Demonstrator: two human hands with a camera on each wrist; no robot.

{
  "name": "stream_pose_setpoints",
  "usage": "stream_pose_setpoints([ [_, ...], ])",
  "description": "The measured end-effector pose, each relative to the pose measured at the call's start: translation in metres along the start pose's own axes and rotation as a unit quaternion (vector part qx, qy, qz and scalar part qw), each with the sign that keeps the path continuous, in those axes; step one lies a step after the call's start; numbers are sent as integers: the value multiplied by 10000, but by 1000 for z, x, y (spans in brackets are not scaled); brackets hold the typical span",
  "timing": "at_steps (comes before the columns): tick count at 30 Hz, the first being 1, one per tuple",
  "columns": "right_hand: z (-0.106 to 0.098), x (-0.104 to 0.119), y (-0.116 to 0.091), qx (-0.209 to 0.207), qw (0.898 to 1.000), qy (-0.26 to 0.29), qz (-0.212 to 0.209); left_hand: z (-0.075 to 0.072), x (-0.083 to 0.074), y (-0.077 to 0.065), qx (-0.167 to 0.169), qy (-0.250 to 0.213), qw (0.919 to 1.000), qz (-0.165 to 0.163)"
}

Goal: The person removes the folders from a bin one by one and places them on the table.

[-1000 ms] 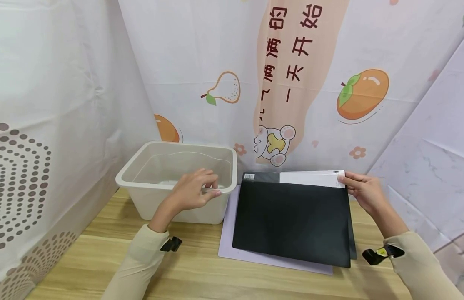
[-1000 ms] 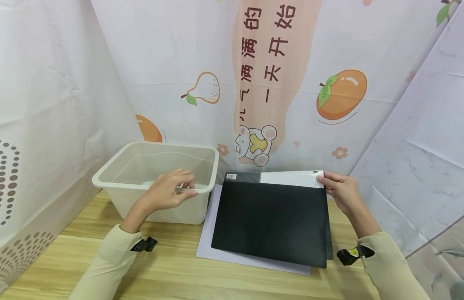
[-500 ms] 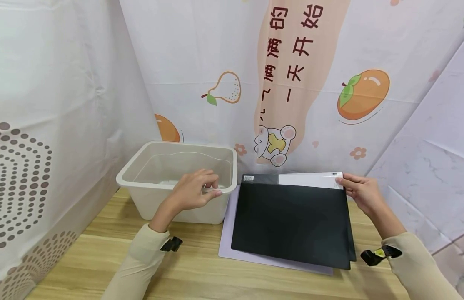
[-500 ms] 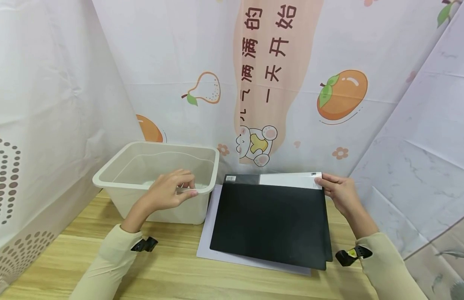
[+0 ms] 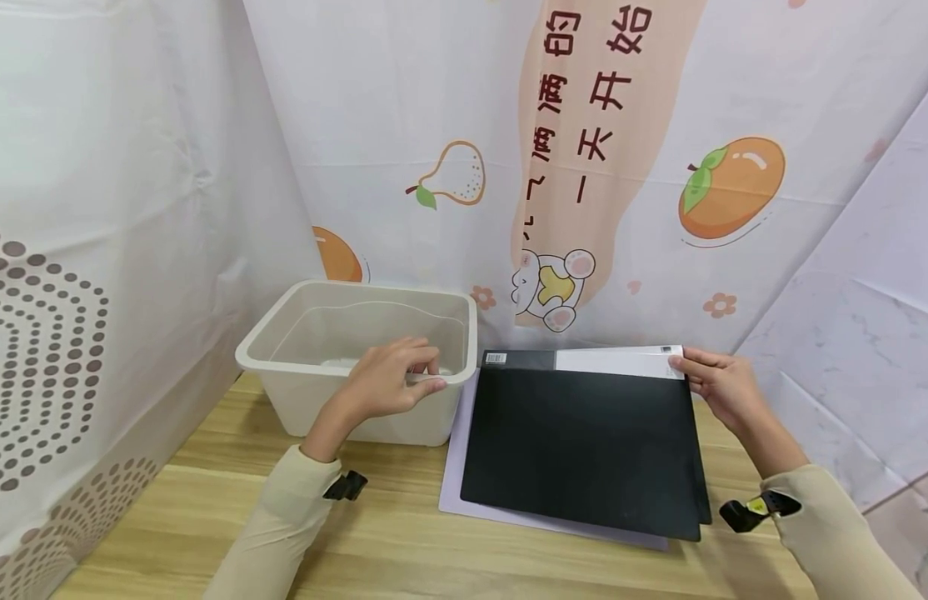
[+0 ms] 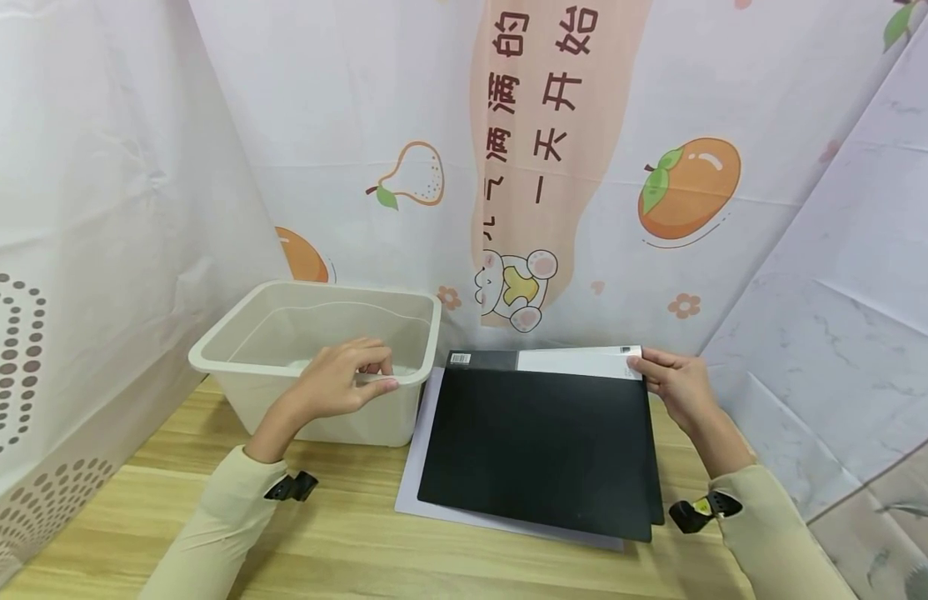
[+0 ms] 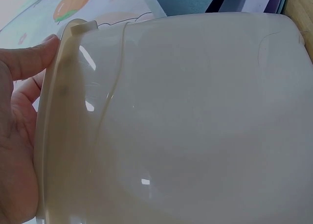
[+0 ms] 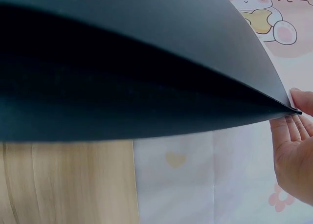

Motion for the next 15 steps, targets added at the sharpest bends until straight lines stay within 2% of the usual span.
stream_pose_setpoints([
  [15,0,-9,0,-84,9999,-93,51,0,1,0,-16,-29,10000,-24],
])
Point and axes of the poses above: each hand's wrist, its own y-axis towards the middle knuckle, its own z-axis out of the palm, x = y × z, the point moved 7 cm from there along y, towards the middle knuckle, and after that the axes turned 10 degrees about -y, right-handed, at the moved point
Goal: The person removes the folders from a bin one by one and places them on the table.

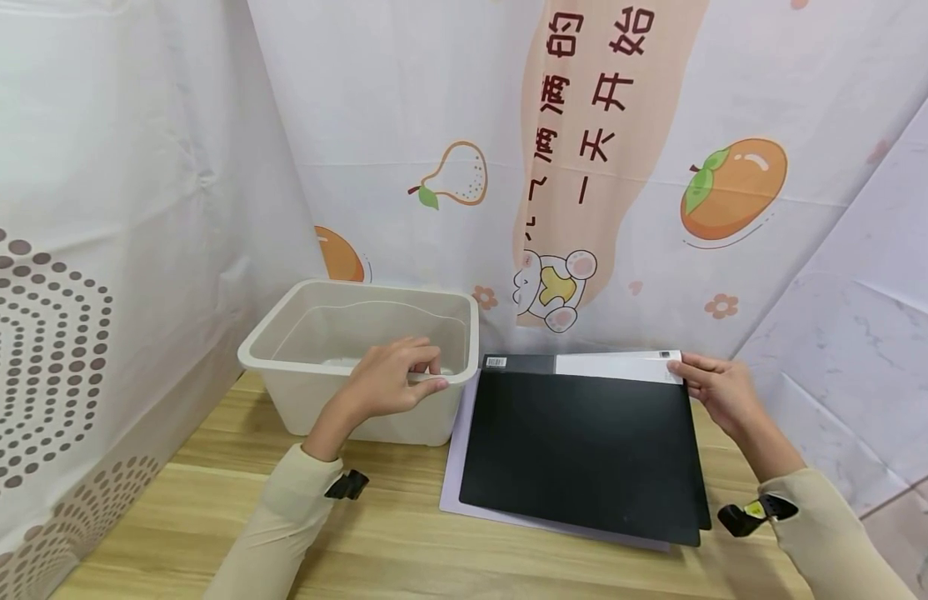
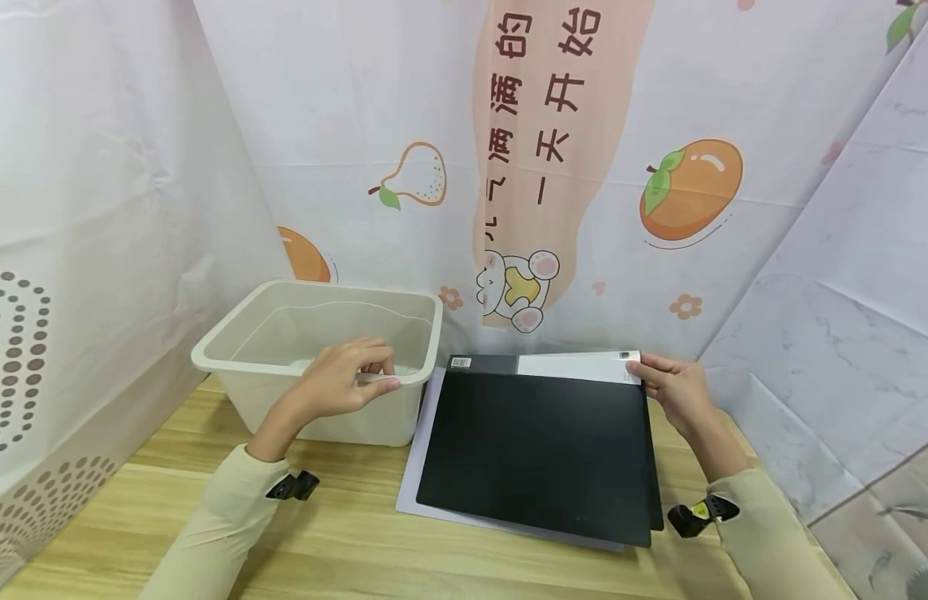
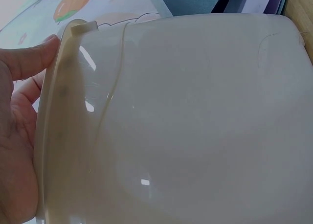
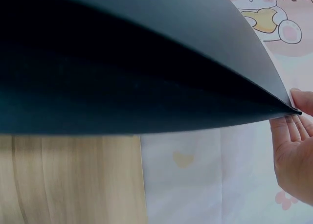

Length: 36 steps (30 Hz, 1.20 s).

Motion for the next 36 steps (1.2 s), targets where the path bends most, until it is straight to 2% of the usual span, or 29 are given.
stream_pose_setpoints([
  [7,-2,-7,0,-13,9999,-115,29,1,1,0,14,-13,10000,-8],
  [19,0,-15,3,-73,9993,252,254,0,-1,1,12,-65,10000,-31],
  [36,8,-20,5,-32,9992,107,386,1,0,1,4,-83,10000,-32],
])
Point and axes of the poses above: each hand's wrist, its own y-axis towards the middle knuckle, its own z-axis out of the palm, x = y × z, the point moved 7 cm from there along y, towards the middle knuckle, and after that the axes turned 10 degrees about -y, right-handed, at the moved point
